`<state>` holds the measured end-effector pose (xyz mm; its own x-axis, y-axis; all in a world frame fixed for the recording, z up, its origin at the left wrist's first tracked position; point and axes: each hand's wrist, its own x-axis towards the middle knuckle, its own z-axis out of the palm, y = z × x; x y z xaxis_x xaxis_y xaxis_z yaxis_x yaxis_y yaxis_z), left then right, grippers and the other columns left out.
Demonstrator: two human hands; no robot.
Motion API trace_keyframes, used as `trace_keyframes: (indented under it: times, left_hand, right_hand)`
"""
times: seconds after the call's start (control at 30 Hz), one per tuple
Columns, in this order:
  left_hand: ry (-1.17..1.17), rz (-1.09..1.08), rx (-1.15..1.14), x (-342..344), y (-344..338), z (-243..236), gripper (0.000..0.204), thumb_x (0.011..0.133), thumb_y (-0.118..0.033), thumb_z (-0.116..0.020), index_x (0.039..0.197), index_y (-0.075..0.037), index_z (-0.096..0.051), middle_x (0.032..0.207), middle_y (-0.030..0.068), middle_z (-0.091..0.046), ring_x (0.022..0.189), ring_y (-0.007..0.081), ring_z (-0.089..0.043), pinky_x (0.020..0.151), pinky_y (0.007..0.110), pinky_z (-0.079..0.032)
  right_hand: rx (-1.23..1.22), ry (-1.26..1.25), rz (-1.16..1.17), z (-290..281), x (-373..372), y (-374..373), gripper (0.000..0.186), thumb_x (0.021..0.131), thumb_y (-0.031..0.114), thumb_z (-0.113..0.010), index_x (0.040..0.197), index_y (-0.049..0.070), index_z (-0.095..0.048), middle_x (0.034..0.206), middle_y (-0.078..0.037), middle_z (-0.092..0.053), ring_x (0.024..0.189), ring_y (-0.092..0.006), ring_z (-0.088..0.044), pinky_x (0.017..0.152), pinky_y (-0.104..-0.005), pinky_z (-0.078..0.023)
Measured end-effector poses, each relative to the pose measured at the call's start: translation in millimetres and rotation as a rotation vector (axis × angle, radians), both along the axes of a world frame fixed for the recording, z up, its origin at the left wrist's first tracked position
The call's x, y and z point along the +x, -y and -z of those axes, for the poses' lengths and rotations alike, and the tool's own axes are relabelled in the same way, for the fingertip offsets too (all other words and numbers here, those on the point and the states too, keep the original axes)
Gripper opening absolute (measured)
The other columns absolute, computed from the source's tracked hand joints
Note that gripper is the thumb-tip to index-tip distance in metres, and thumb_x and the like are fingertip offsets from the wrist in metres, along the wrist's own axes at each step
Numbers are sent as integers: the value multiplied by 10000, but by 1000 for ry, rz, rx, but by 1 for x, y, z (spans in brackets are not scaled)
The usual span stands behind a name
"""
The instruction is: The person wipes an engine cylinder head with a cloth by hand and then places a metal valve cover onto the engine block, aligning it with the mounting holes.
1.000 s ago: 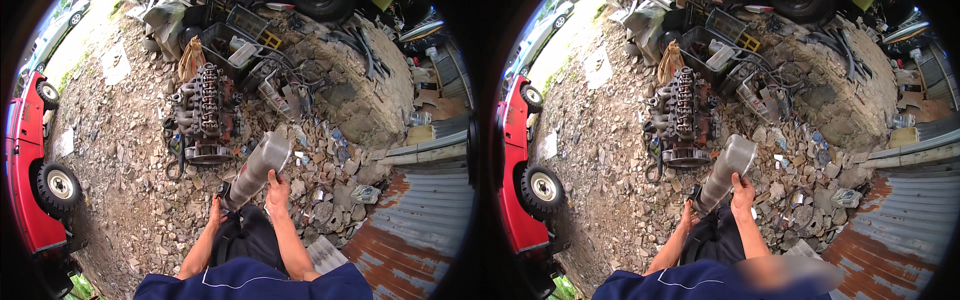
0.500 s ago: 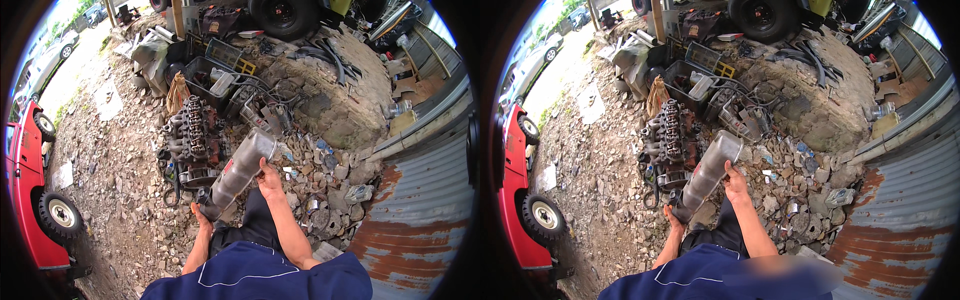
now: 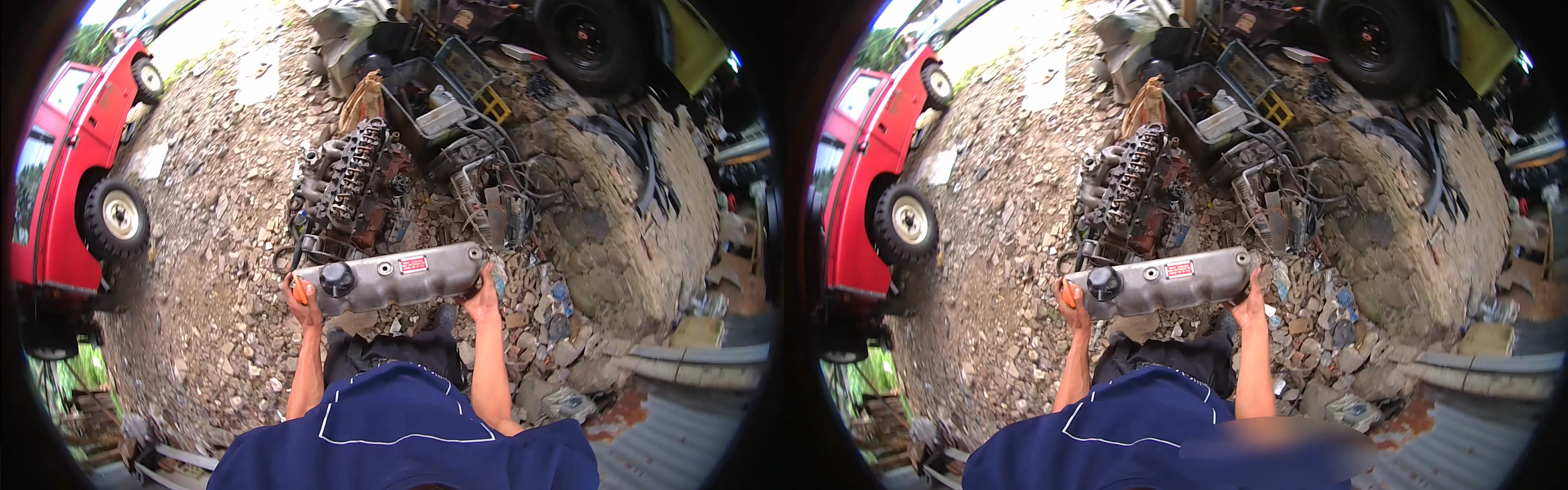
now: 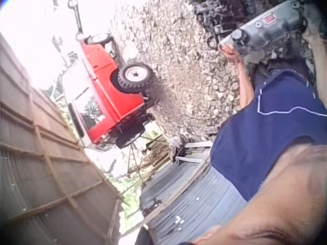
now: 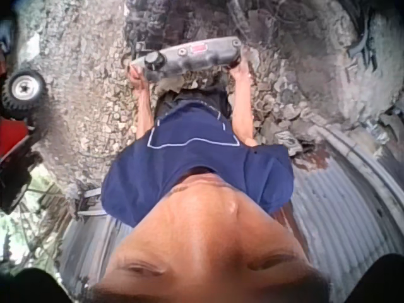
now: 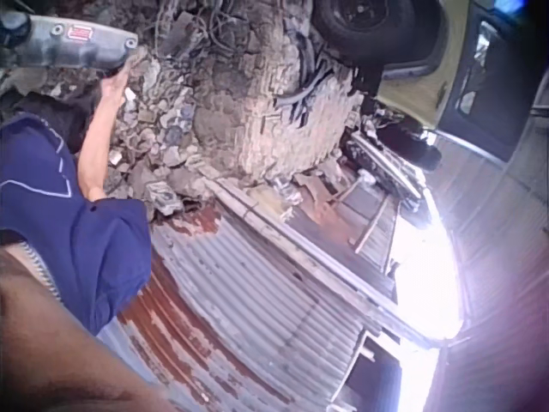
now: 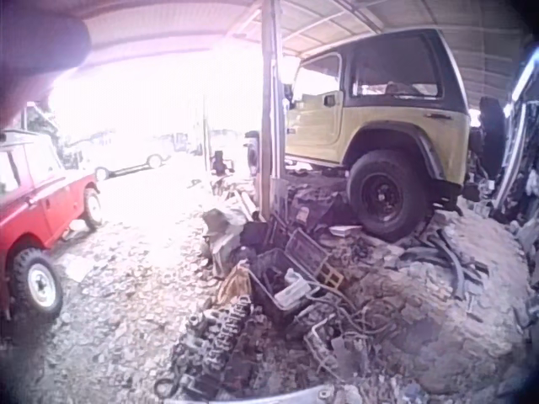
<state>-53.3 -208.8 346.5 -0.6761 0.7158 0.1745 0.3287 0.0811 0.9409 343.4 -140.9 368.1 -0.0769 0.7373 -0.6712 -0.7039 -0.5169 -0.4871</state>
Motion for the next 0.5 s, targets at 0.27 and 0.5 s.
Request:
trace_keyframes:
  times: [0.27,0.5]
  left_hand:
    - [-431,25,-57,129,44,-70,796,797,-475,-686,1382,3,-436,1370,227,-496,1263,395,-482,1071,481,-364]
    - [-622,239,7,227,33,-125,901,788,-572,-697,1422,-24,-367,1407,286,-430,1276,451,-456,1058,540,-370]
  right_hand:
    - [-402,-60,-142,82,124,26,1109,653,898,-560,1474,175,-376,1507,-144,-366,1393,-389,-320,1099,-673,-230]
    - [-367,-62,-159,110,194,22,929,750,821,-539,1412,173,-464,1419,-100,-495,1285,-352,-470,1043,-612,-353]
